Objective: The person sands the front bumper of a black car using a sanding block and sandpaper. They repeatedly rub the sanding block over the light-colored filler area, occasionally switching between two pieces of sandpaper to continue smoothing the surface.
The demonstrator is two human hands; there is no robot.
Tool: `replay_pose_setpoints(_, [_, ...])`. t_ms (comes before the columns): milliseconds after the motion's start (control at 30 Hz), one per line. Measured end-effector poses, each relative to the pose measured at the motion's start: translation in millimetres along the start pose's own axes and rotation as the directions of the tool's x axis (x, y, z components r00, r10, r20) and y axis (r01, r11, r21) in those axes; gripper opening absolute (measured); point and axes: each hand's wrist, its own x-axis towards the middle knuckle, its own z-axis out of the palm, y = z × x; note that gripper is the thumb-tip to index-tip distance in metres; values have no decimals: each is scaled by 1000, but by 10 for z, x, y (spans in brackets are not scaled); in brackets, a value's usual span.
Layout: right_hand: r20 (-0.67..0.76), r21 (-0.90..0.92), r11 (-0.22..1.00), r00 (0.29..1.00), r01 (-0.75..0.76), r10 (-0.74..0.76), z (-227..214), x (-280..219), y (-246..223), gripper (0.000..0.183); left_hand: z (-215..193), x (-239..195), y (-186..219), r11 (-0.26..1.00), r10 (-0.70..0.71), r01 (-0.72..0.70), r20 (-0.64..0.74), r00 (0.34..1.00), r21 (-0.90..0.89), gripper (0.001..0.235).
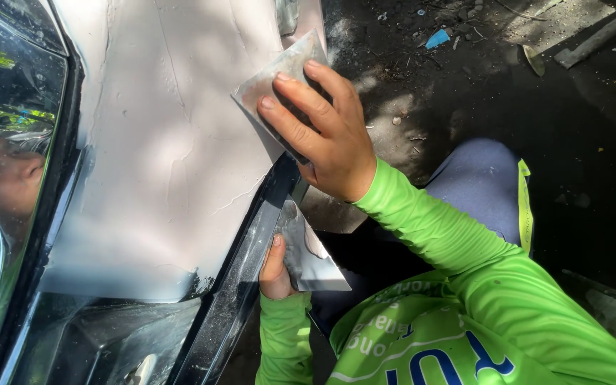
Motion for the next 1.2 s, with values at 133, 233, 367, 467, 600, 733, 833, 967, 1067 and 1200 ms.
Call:
replay_pose_setpoints(133, [-2,72,997,999,42,-42,61,-77,89,68,30,-8,6,1000,-31,31,-5,1000,1,50])
replay_pose_setpoints(233, [-55,112,990,995,90,-84,128,-158,160,59,41,-11,0,1000,-18,18,-3,1000,0,50])
replay_pose_setpoints(367, [-54,141,983,992,120,-114,219,-270,289,55,20,-4,-16,1000,-14,14,-8,1000,2,51])
replay_pose_setpoints(467, [-61,213,964,987,156,-146,290,-401,431,52,-27,16,-69,1000,-16,16,-13,1000,6,51])
replay_pose_setpoints(600, [-43,216,961,985,174,-168,297,-542,520,51,-27,15,-88,1000,-21,20,-45,999,-17,50])
replay_pose_setpoints(733, [-100,211,965,986,155,-137,198,-355,378,50,17,17,-89,999,-33,31,-65,997,-31,50])
replay_pose_setpoints(833, [-129,213,963,982,165,-140,193,-206,340,54,30,3,-83,1000,-24,22,-92,995,-18,49])
replay_pose_setpoints(967, [-96,188,973,988,136,-119,248,-171,345,62,2,0,-87,1000,-11,11,-78,997,-8,50])
replay_pose_setpoints(1067, [-90,180,976,990,120,-105,277,-211,351,63,-13,16,-93,1000,2,-1,-68,998,11,50])
replay_pose_setpoints(1200, [-82,180,978,993,102,-88,324,-301,369,61,-42,24,-111,1000,-9,12,-92,996,23,50])
